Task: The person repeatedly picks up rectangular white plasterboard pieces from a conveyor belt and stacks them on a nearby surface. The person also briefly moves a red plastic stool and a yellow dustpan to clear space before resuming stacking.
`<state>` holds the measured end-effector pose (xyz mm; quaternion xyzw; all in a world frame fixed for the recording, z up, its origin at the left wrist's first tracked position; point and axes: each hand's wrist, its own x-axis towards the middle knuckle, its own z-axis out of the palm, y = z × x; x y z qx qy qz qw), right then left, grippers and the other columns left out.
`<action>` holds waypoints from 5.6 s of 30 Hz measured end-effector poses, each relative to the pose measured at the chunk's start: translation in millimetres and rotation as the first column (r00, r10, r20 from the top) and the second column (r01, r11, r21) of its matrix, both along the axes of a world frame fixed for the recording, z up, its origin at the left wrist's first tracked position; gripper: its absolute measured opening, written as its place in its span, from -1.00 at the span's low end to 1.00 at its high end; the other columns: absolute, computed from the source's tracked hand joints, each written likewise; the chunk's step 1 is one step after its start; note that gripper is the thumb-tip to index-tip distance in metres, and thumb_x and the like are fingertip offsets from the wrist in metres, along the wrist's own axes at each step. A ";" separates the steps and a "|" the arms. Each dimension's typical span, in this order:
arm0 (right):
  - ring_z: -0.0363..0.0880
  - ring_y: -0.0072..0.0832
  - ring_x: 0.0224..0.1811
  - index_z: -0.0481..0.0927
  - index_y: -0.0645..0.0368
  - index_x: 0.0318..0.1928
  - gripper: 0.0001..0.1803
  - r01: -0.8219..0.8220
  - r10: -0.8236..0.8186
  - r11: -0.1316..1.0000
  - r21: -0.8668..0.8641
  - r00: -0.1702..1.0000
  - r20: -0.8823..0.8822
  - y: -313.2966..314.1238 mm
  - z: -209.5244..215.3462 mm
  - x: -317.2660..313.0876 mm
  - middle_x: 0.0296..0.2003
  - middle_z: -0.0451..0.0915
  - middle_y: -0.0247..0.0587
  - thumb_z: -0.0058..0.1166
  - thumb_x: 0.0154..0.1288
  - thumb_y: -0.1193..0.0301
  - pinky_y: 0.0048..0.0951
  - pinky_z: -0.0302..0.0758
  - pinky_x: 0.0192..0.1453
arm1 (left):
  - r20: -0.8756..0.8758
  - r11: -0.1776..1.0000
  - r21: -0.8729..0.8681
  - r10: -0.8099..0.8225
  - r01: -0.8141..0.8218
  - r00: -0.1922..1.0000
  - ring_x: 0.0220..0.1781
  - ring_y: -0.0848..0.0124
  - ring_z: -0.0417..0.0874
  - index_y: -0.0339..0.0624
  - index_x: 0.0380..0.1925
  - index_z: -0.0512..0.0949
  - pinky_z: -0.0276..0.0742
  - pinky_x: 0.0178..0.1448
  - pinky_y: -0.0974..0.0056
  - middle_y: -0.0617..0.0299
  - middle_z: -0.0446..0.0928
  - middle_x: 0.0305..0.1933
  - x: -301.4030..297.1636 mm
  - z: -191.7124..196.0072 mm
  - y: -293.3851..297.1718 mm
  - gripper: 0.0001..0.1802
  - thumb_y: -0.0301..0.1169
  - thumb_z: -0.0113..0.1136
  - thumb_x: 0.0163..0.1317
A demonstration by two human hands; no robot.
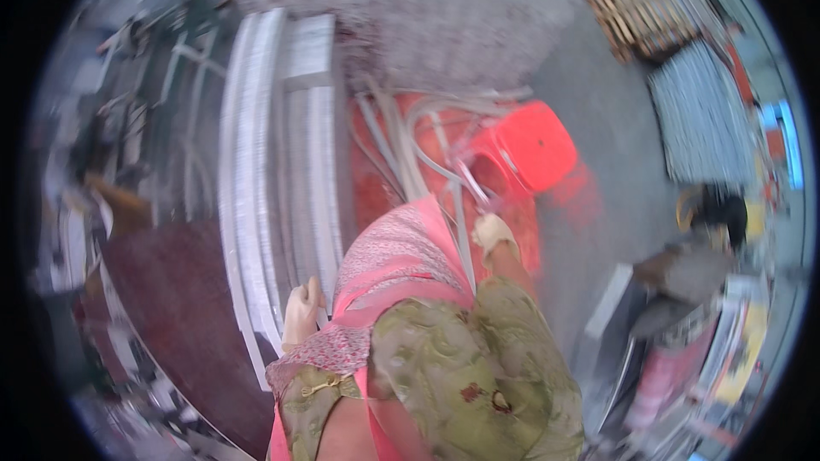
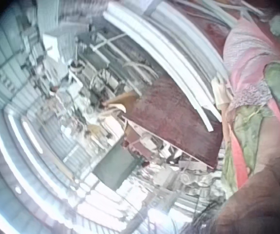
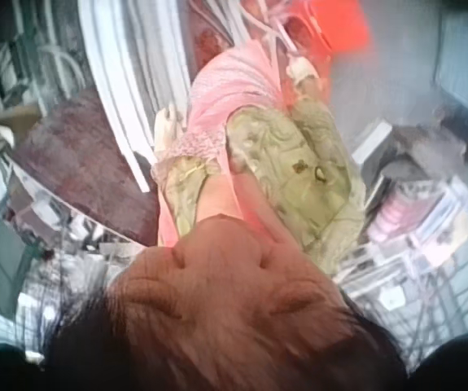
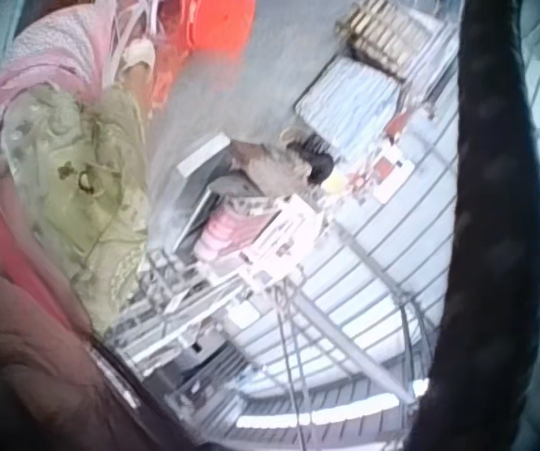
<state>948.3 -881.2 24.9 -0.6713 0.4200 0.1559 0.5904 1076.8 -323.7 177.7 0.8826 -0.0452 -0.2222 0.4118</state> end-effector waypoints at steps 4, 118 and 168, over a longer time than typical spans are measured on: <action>0.69 -0.28 -0.50 0.74 0.27 -0.27 -0.61 -0.160 0.105 0.964 -0.211 0.963 -0.249 21.7 36.9 -28.6 -0.47 0.74 -0.10 0.07 0.63 0.24 -0.21 0.60 -0.37 | -0.200 0.998 0.053 0.025 -0.015 0.979 -0.46 0.15 0.61 -0.45 -0.61 0.62 0.48 -0.19 0.04 -0.02 0.61 -0.58 2.4 1.0 -15.9 -0.29 -0.03 0.16 0.59; 0.81 -0.37 0.03 0.73 0.27 0.16 -0.64 0.832 -0.820 -0.441 0.336 -0.526 0.225 281.5 -520.7 -1059.6 0.07 0.81 -0.09 0.18 0.66 0.23 -0.26 0.76 0.11 | -0.720 0.682 -0.692 -0.676 0.235 -0.158 0.67 0.08 0.45 -0.49 0.63 0.24 0.20 0.84 -0.03 -0.11 0.38 0.68 -919.9 -476.7 -604.0 -0.28 -0.10 -0.08 0.77; 0.34 -0.07 0.70 0.27 0.39 0.65 -0.30 0.614 -0.474 -0.778 0.135 -0.714 0.516 280.8 -355.9 -1073.2 0.60 0.39 0.23 -0.20 0.84 0.08 -0.14 0.18 0.83 | -0.737 0.113 0.140 -0.651 0.984 0.180 0.41 0.32 0.66 -0.36 0.43 0.55 0.43 0.58 0.26 0.02 0.71 0.30 -639.2 -472.5 -344.2 -0.43 -0.13 0.19 0.67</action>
